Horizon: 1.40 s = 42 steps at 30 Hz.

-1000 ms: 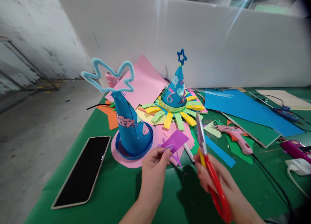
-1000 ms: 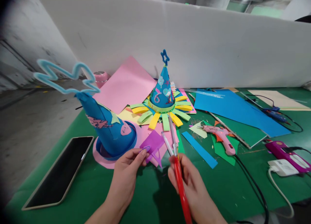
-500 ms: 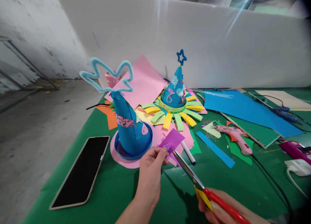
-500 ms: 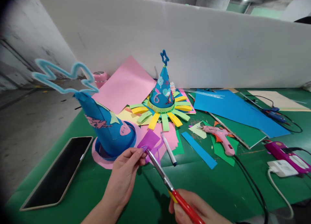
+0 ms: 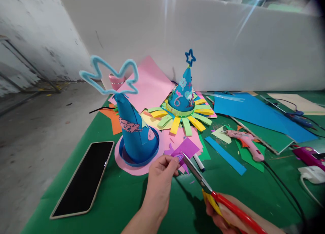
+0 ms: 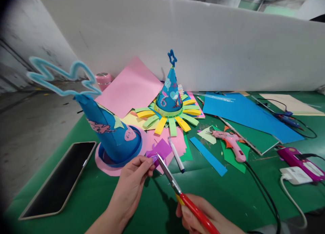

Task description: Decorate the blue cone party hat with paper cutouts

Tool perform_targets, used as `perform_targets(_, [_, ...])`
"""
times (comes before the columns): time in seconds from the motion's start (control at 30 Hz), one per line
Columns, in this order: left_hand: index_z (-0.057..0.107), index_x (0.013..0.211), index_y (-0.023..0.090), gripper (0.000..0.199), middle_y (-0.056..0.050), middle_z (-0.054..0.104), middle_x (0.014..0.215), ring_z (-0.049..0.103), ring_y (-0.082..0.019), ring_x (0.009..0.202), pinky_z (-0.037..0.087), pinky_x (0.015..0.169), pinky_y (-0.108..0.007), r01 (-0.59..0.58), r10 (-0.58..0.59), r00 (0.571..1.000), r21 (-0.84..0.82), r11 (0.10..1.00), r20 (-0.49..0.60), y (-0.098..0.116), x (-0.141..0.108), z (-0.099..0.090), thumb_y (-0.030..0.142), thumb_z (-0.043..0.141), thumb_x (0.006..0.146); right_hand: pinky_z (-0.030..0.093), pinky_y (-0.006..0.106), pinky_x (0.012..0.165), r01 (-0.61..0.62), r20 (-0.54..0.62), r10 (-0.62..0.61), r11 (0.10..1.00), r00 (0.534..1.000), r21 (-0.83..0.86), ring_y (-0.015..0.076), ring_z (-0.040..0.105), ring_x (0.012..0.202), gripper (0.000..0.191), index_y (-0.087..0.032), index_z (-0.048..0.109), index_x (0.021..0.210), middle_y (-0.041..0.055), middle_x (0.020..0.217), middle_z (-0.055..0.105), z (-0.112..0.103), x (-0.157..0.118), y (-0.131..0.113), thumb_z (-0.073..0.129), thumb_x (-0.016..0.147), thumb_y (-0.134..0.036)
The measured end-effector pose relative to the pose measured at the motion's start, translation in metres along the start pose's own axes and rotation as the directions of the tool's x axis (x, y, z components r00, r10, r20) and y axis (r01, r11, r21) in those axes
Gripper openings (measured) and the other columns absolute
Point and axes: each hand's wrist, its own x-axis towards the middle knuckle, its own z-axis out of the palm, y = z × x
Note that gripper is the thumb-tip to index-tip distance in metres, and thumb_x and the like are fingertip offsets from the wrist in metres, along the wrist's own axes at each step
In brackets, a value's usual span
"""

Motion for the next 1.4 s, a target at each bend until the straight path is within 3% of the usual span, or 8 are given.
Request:
perform_targets(0.1, [0.057,0.058,0.014,0.018,0.002,0.054,0.055,0.043,-0.008,0.052,0.035,0.055,-0.020,0.008,-0.008,1.000,0.012,1.000,0.018,0.001,-0.002,0.001,0.026,0.067,0.067,0.029,0.013,0.045,-0.016,0.030,0.017,1.000,0.999,-0.025,0.0039,0.035,0.050,0.047,-0.013,0.061,0.092,-0.0024,0.065,0.047,0.000,0.003,0.001,0.063,0.070,-0.054])
perform_targets(0.37, [0.057,0.057,0.014,0.018,0.002,0.053,0.055,0.043,-0.008,0.053,0.034,0.055,-0.020,0.018,-0.019,0.999,0.034,0.999,0.049,0.001,-0.005,0.004,0.027,0.066,0.066,0.019,0.018,0.045,0.085,0.100,-0.078,0.994,0.992,-0.069,0.0028,0.027,0.045,0.049,-0.015,0.054,0.085,-0.0067,0.059,0.037,0.006,0.005,0.001,0.054,0.072,-0.063])
perform_targets(0.9, [0.055,0.056,0.015,0.019,0.003,0.052,0.055,0.043,-0.008,0.054,0.034,0.056,-0.020,0.016,-0.018,0.997,0.041,0.999,0.068,0.002,-0.006,0.005,0.027,0.065,0.067,0.025,0.016,0.042,0.112,0.152,-0.090,0.984,0.984,-0.141,0.0008,0.025,0.037,0.055,-0.017,0.049,0.083,-0.0092,0.054,0.036,0.001,0.016,0.006,0.050,0.068,-0.071])
perform_targets(1.13, [0.054,0.056,0.015,0.021,0.003,0.051,0.055,0.042,-0.008,0.054,0.034,0.056,-0.020,0.018,-0.021,0.997,0.047,0.999,0.071,0.001,-0.005,0.004,0.028,0.065,0.067,0.018,0.014,0.035,0.106,0.176,-0.079,0.983,0.981,-0.152,-0.0008,0.025,0.035,0.059,-0.017,0.049,0.084,-0.0090,0.055,0.037,-0.002,0.021,0.011,0.049,0.065,-0.073])
perform_targets(1.3, [0.053,0.056,0.015,0.021,0.003,0.050,0.055,0.042,-0.008,0.054,0.033,0.056,-0.020,0.013,-0.017,0.996,0.053,0.999,0.089,0.001,-0.005,0.003,0.027,0.065,0.068,0.021,0.012,0.036,0.104,0.103,-0.088,0.981,0.991,-0.165,-0.0021,0.024,0.036,0.057,-0.017,0.048,0.082,-0.0093,0.057,0.036,0.001,0.018,0.008,0.049,0.068,-0.071])
perform_targets(1.4, [0.053,0.056,0.015,0.020,0.003,0.050,0.054,0.042,-0.008,0.054,0.033,0.056,-0.020,0.018,-0.023,0.995,0.054,0.998,0.093,0.002,-0.005,0.003,0.026,0.065,0.068,0.023,0.011,0.034,0.061,0.130,-0.039,0.983,0.991,-0.171,-0.0024,0.027,0.033,0.058,-0.016,0.048,0.080,-0.0101,0.052,0.036,-0.001,0.019,0.007,0.051,0.065,-0.072])
